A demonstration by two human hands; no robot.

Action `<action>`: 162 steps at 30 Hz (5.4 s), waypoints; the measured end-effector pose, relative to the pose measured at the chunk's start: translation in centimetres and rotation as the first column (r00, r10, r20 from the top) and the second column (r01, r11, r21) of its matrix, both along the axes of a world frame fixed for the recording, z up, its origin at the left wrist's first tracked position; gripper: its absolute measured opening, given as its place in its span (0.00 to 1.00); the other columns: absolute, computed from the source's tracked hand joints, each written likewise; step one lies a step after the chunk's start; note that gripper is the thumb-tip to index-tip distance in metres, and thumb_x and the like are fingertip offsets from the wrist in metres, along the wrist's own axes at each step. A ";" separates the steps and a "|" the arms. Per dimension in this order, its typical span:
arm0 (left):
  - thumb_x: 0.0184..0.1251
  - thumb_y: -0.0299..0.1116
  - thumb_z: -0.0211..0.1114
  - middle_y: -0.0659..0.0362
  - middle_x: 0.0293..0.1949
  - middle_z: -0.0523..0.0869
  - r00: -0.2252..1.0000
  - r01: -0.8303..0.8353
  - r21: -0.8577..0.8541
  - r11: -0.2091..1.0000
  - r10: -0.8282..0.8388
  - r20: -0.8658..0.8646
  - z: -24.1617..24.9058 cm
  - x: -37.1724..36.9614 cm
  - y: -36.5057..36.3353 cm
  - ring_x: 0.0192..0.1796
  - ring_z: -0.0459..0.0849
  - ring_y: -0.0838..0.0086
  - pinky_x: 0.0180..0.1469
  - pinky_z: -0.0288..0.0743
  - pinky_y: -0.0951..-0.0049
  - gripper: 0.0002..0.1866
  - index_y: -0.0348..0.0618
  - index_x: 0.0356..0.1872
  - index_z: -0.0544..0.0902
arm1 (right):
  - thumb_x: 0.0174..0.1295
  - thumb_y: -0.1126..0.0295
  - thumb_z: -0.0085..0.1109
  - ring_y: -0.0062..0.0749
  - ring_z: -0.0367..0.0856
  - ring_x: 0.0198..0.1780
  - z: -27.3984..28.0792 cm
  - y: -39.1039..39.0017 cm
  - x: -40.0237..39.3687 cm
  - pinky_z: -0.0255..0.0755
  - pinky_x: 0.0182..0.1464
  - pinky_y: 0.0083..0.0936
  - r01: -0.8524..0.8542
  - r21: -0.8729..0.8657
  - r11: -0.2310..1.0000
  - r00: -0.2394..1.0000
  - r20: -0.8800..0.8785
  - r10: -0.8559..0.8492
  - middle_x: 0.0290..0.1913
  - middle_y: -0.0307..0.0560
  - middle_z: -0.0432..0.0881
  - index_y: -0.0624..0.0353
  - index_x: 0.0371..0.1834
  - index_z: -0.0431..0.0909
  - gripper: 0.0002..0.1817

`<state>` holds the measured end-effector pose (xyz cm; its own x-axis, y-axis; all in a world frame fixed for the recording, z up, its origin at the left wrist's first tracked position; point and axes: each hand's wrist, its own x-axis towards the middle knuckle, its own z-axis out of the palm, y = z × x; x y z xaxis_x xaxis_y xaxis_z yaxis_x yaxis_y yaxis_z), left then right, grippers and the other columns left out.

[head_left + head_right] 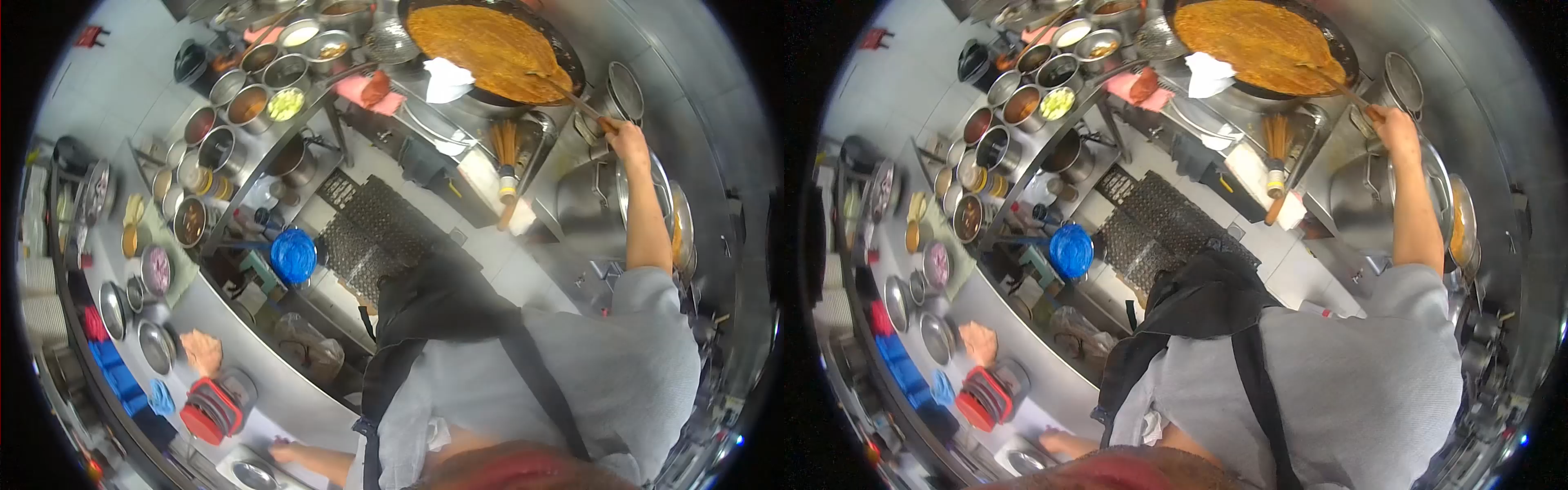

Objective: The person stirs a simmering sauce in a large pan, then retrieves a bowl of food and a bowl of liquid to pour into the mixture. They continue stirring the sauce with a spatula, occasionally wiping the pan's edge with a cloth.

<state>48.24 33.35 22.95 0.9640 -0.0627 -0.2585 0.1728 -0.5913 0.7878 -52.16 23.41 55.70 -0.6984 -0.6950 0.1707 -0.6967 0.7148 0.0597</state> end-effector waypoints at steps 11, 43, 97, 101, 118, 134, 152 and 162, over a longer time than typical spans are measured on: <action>0.68 0.44 0.54 0.55 0.36 0.79 0.079 0.695 -0.274 -0.664 -0.308 0.948 33.6 -45.9 -27.8 0.37 0.75 0.65 0.35 0.69 0.63 0.18 0.38 0.46 0.77 | 0.60 0.68 0.51 0.52 0.80 0.46 -8.5 -5.0 1.7 0.73 0.49 0.44 -0.189 -0.010 0.982 0.975 0.118 0.189 0.42 0.56 0.82 0.44 0.62 0.70 0.24; 0.69 0.45 0.52 0.54 0.75 0.42 0.168 -0.392 0.350 -0.851 0.308 0.936 44.8 -69.9 -50.0 0.70 0.61 0.65 0.67 0.50 0.36 0.28 0.56 0.69 0.63 | 0.55 0.72 0.57 0.54 0.80 0.41 0.4 -0.8 -1.4 0.73 0.44 0.39 0.204 -0.171 0.964 0.975 0.124 -0.184 0.41 0.57 0.82 0.48 0.58 0.76 0.24; 0.51 0.24 0.59 0.52 0.37 0.84 -0.643 0.379 0.336 -0.862 0.016 0.766 17.9 -82.4 -47.6 0.45 0.81 0.62 0.50 0.73 0.62 0.12 0.36 0.38 0.83 | 0.56 0.72 0.59 0.52 0.81 0.43 3.7 -3.7 3.7 0.73 0.45 0.37 0.323 -0.103 0.941 0.934 0.192 -0.300 0.41 0.59 0.82 0.49 0.55 0.79 0.20; 0.50 0.23 0.59 0.51 0.36 0.84 -0.654 0.343 0.329 -0.880 0.027 0.756 17.3 -82.8 -48.0 0.44 0.80 0.61 0.50 0.73 0.62 0.12 0.36 0.38 0.82 | 0.55 0.75 0.59 0.49 0.82 0.40 3.5 -3.4 7.5 0.75 0.42 0.36 0.288 -0.044 0.957 0.936 0.224 -0.271 0.40 0.55 0.83 0.49 0.55 0.78 0.22; 0.52 0.20 0.58 0.49 0.38 0.83 -0.651 0.309 0.210 -0.927 -0.045 0.758 16.8 -82.6 -48.1 0.45 0.80 0.58 0.50 0.75 0.62 0.12 0.33 0.39 0.81 | 0.60 0.77 0.44 0.56 0.81 0.41 -9.8 -16.1 4.0 0.75 0.43 0.46 0.197 0.021 0.980 0.958 0.209 -0.197 0.40 0.62 0.78 0.57 0.63 0.67 0.25; 0.51 0.25 0.60 0.43 0.59 0.71 -0.753 0.357 0.400 -0.844 -0.006 0.658 20.1 -80.6 -46.4 0.65 0.65 0.48 0.64 0.62 0.49 0.27 0.29 0.56 0.72 | 0.60 0.72 0.47 0.51 0.82 0.43 -7.8 -16.6 -6.1 0.75 0.48 0.45 0.302 -0.087 0.949 0.951 0.096 -0.293 0.41 0.57 0.83 0.47 0.58 0.74 0.21; 0.67 0.51 0.47 0.46 0.23 0.83 -0.981 0.080 0.300 -0.950 -0.129 -0.147 -10.2 -58.9 -54.9 0.29 0.83 0.53 0.34 0.76 0.59 0.27 0.40 0.20 0.83 | 0.50 0.76 0.63 0.41 0.84 0.36 4.3 -1.5 6.5 0.74 0.42 0.28 0.453 -0.124 0.883 0.845 0.375 -0.380 0.38 0.59 0.83 0.59 0.52 0.80 0.21; 0.59 0.39 0.52 0.54 0.23 0.85 -0.474 0.557 0.311 -0.770 -0.602 -0.642 -9.4 -55.4 -58.3 0.21 0.83 0.66 0.31 0.78 0.62 0.15 0.44 0.24 0.84 | 0.47 0.80 0.65 0.35 0.84 0.36 0.1 -5.4 9.7 0.75 0.43 0.25 0.241 -0.272 0.932 0.837 0.545 -0.057 0.43 0.55 0.85 0.62 0.49 0.81 0.21</action>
